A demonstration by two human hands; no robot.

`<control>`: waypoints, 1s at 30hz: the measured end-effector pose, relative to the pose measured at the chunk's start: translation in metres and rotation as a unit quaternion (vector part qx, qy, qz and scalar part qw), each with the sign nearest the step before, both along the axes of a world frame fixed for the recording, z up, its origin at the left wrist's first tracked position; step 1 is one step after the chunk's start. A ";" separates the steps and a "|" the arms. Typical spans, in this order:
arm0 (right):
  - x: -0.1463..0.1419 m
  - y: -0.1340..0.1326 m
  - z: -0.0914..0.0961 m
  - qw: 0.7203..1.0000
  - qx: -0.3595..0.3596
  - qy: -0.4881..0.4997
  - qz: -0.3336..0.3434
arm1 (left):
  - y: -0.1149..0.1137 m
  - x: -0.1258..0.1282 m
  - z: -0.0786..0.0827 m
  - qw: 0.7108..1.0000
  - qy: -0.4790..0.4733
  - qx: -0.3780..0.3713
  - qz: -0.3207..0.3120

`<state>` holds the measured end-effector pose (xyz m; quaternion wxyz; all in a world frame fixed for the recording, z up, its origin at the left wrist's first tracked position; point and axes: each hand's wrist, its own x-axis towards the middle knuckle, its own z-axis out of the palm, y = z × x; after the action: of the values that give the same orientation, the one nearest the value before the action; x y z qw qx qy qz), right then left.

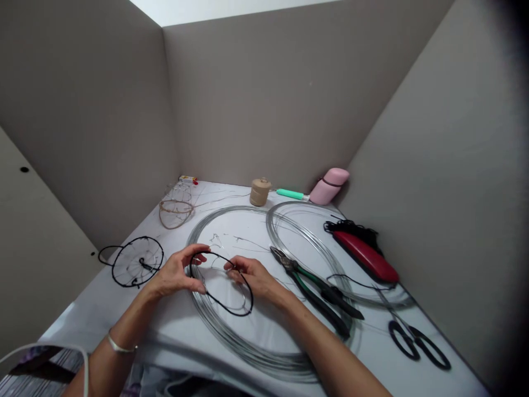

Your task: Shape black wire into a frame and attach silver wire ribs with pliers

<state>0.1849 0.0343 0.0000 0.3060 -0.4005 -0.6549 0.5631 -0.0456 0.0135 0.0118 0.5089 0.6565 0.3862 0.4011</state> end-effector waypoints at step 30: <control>0.006 -0.017 -0.002 0.977 0.165 -0.111 -0.075 | -0.007 0.010 0.010 0.999 0.013 0.008 0.029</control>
<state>0.1906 0.0173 -0.0021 0.3350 -0.4527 -0.7364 0.3749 -0.0353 0.0068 0.0221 0.4868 0.6545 0.4084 0.4098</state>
